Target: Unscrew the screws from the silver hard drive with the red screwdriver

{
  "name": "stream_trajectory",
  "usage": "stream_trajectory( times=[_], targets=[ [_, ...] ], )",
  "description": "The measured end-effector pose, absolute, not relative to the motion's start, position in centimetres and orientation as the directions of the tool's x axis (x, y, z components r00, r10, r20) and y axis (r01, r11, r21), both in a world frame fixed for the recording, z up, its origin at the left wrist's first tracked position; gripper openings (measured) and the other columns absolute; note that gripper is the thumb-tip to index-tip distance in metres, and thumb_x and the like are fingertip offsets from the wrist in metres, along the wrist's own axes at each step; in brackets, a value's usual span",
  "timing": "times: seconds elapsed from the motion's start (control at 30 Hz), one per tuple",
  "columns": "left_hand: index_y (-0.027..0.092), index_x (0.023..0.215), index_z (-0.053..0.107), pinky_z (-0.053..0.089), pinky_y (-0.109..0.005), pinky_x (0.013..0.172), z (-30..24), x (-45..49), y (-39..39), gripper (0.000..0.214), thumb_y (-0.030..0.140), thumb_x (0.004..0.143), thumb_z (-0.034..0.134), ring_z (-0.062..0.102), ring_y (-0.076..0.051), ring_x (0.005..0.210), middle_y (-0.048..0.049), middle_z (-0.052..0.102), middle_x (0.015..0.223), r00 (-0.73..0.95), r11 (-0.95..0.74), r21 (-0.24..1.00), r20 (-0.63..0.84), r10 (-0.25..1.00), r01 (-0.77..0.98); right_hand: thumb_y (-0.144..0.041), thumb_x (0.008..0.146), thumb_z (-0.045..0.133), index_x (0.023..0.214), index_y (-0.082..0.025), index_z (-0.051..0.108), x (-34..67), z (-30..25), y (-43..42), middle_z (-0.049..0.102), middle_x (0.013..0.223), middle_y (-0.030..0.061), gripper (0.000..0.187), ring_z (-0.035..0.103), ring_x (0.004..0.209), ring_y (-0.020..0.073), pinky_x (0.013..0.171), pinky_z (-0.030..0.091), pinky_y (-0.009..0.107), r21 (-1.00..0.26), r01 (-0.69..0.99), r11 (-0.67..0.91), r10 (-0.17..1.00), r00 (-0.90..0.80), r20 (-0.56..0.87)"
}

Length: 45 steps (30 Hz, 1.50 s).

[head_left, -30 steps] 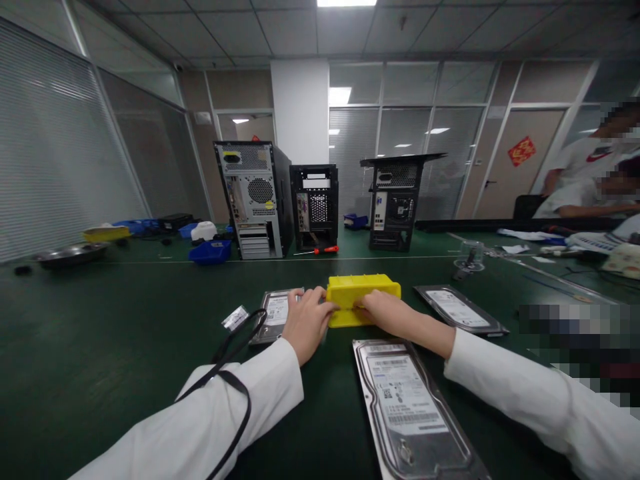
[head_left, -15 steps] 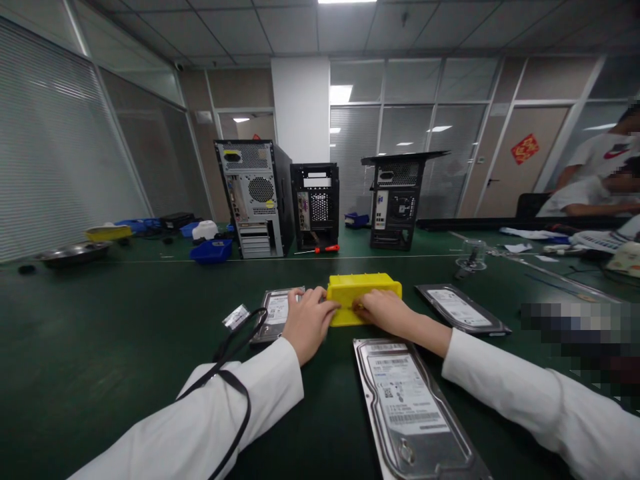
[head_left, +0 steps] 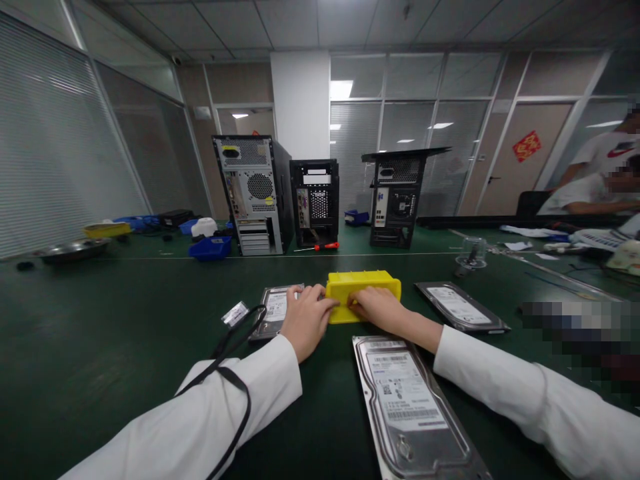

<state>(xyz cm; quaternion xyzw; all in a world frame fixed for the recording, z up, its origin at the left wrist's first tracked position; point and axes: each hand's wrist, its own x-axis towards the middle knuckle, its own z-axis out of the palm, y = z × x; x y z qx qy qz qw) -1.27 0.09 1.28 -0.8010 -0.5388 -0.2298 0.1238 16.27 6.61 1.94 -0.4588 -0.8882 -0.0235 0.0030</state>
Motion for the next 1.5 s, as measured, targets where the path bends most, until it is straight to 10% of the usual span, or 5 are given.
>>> stream_trajectory(
  times=[0.27, 0.5, 0.77, 1.5],
  targets=[
    [0.028, 0.102, 0.065, 0.028, -0.044, 0.086, 1.0, -1.3, 0.1, 0.023, 0.019, 0.086, 0.051, 0.048, -0.023, 0.097, -0.0049, 0.055, 0.099, 0.327, -0.404, 0.032, 0.532, 0.781, 0.914, -0.031, 0.088, 0.05, 0.114, -0.014, 0.052, 16.2, 1.5, 6.9, 0.056, 0.113, 0.0086, 0.032, 0.057, 0.098, 0.0177, 0.083, 0.05, 0.038, -0.102, 0.82, 0.563, 0.826, -0.558, 0.082],
    [0.027, 0.109, 0.063, 0.03, -0.042, 0.085, 1.6, -1.4, -0.4, 0.03, 0.028, 0.079, 0.064, 0.04, -0.027, 0.105, -0.0078, 0.047, 0.114, 0.251, -0.365, 0.07, 0.605, 0.756, 0.928, -0.032, 0.088, 0.05, 0.113, -0.014, 0.053, 17.3, 2.3, 5.2, 0.056, 0.112, 0.0085, 0.031, 0.057, 0.098, 0.0177, 0.084, 0.049, 0.039, -0.471, 0.687, 0.554, 0.823, -0.537, 0.185],
    [0.03, 0.084, 0.07, 0.023, -0.04, 0.082, 2.5, -0.4, -1.6, 0.027, 0.052, 0.069, 0.069, 0.051, -0.019, 0.085, 0.0005, 0.06, 0.085, 0.275, -0.536, 0.221, 0.667, 0.693, 0.815, -0.035, 0.089, 0.047, 0.111, -0.012, 0.053, 19.1, 2.9, 1.1, 0.059, 0.1, 0.0067, 0.032, 0.06, 0.082, 0.0132, 0.071, 0.052, 0.031, -0.831, 0.501, 0.24, 0.877, -0.479, -0.036],
    [0.024, 0.082, 0.07, 0.021, -0.036, 0.076, 3.1, -1.0, -2.0, 0.017, 0.034, 0.086, 0.057, 0.053, -0.012, 0.072, 0.0025, 0.062, 0.075, 0.57, -0.704, 0.017, 0.572, 0.59, 0.71, -0.036, 0.089, 0.048, 0.106, -0.011, 0.055, 19.5, 2.5, 1.0, 0.06, 0.093, 0.0053, 0.031, 0.059, 0.076, 0.0114, 0.066, 0.052, 0.028, -0.892, 0.434, 0.126, 0.768, -0.611, -0.189]
  ],
)
